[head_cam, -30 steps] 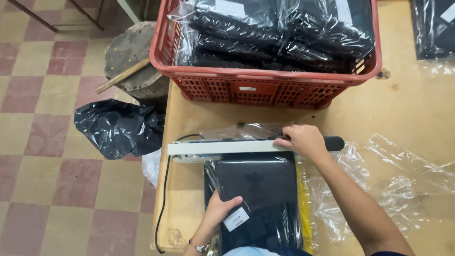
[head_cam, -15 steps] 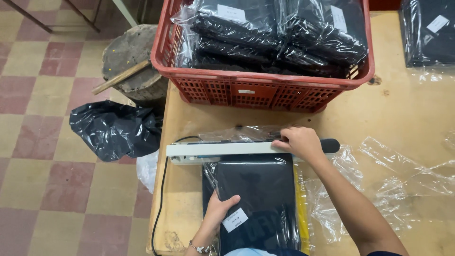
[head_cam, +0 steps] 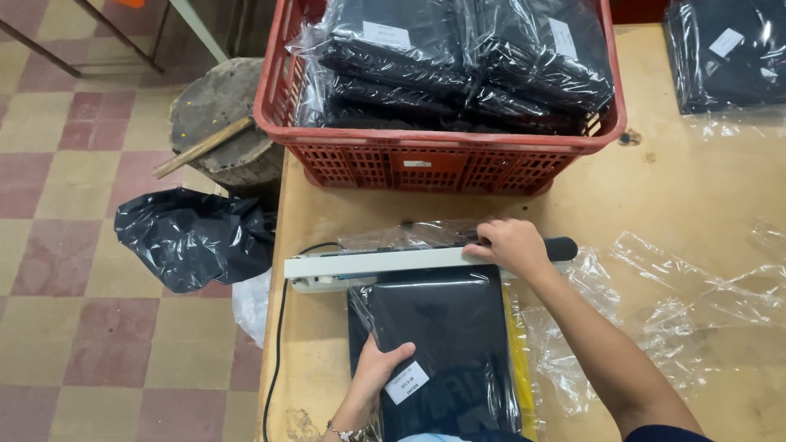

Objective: Packaging black items into clear plastic bags and sealing them using a heat sealer

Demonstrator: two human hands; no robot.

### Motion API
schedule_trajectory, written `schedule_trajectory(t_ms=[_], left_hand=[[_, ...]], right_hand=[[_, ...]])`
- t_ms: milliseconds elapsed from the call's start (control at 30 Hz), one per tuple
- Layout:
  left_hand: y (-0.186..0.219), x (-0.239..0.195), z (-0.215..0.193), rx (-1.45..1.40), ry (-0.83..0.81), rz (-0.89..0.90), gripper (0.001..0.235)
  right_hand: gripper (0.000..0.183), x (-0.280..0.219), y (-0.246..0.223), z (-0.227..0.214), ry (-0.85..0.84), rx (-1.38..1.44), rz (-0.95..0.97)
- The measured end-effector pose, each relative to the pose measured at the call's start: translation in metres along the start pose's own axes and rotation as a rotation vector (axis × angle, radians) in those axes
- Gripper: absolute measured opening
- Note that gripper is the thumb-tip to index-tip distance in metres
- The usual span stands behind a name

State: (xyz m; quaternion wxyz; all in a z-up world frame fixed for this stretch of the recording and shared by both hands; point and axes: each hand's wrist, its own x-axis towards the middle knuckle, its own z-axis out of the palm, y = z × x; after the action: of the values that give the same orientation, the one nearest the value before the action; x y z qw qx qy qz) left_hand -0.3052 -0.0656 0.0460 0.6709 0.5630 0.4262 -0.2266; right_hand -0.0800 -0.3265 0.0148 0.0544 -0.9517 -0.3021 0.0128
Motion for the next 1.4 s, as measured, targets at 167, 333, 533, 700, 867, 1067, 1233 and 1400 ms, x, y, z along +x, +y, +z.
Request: schedule_trajectory(t_ms=[167,333,533,700,867,1067,1233,1400], left_hand=[[-0.011,0.014,-0.004,0.029,-0.031,0.048,0.065],[-0.014,0.016,-0.005,-0.003,-0.070,0.057,0.062],[-0.004,0.002,0.000,-0.093,-0.064,0.036,0.060],[-0.007,0.003,0.000,-0.094,-0.056,0.046,0.059],[-0.002,0.000,-0.002,-0.019,-0.055,0.032,0.060],[-0.003,0.000,-0.003,-0.056,-0.066,0.028,0.057],[-0.007,0.004,-0.005,-0.117,-0.101,0.000,0.052],[-0.020,0.014,-0.010,-0.161,-0.153,0.060,0.058]], right_hand=[[0.054,0.001,-0.001,-0.002,-0.009,0.006,0.013],[0.054,0.001,0.001,0.002,0.010,-0.011,0.015],[0.055,0.003,-0.004,-0.006,-0.051,-0.015,0.038],[0.055,0.003,-0.002,-0.003,-0.030,0.021,0.035],[0.056,0.009,-0.004,-0.014,-0.119,0.064,0.096],[0.056,0.017,-0.011,-0.033,-0.352,0.175,0.248],[0.059,0.018,-0.007,-0.027,-0.344,0.171,0.225],[0.057,0.016,-0.008,-0.028,-0.301,0.149,0.201]])
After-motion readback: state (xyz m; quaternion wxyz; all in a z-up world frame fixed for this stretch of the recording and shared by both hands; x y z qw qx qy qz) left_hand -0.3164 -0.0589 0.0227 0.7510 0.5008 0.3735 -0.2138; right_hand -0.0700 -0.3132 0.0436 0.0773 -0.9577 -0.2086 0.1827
